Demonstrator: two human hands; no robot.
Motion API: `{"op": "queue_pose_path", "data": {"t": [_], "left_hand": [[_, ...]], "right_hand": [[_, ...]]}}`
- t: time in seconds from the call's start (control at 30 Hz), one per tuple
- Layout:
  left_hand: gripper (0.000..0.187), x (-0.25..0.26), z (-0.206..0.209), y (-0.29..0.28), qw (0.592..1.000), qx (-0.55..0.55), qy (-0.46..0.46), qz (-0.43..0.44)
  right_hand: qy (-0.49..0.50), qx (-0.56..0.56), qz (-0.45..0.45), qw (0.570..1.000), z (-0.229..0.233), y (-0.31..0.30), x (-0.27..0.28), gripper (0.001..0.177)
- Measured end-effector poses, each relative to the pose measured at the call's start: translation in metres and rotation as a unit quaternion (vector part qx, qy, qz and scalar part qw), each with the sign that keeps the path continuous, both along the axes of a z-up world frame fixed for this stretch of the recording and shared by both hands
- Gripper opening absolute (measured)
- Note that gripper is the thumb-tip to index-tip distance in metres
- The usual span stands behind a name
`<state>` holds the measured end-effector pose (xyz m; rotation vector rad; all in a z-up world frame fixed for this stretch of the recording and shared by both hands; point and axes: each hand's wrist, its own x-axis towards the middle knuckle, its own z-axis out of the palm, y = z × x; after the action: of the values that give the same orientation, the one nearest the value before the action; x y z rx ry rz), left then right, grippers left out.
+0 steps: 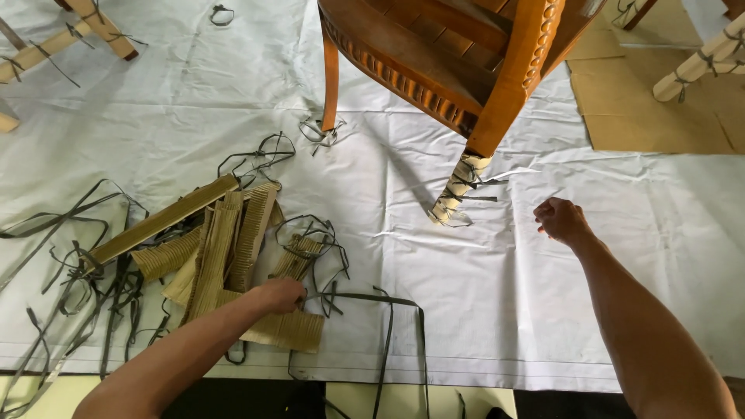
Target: Wrapping wooden chair legs with protective cardboard and securing them with plastic ties.
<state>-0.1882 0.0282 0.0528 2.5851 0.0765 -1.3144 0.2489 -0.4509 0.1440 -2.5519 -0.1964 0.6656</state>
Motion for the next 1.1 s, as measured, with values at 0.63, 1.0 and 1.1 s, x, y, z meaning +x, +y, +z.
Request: {"op": "queue_pose_path", "data": {"t": [0.63,1.0,1.1], "left_hand": [[0.017,0.01,0.001,-0.001,0.997,0.001,-0.052,0.051],[0.015,0.043,0.055,-0.027,0.928,0.019,-0.371,-0.003],[0.022,0.051,0.062,-0.054,0.939,-0.031,-0.34,0.031]], "right_hand": [[0.003,0.002,0.011,1.0,-0.019,-0.003,0.01,0.027],[-0.01,0.024,0.034,0.999,-0.012,-0.002,0.007,0.02],[-0.035,-0.054,0.099,0.993,-0.024,-0.004,0.002,0.022]]}}
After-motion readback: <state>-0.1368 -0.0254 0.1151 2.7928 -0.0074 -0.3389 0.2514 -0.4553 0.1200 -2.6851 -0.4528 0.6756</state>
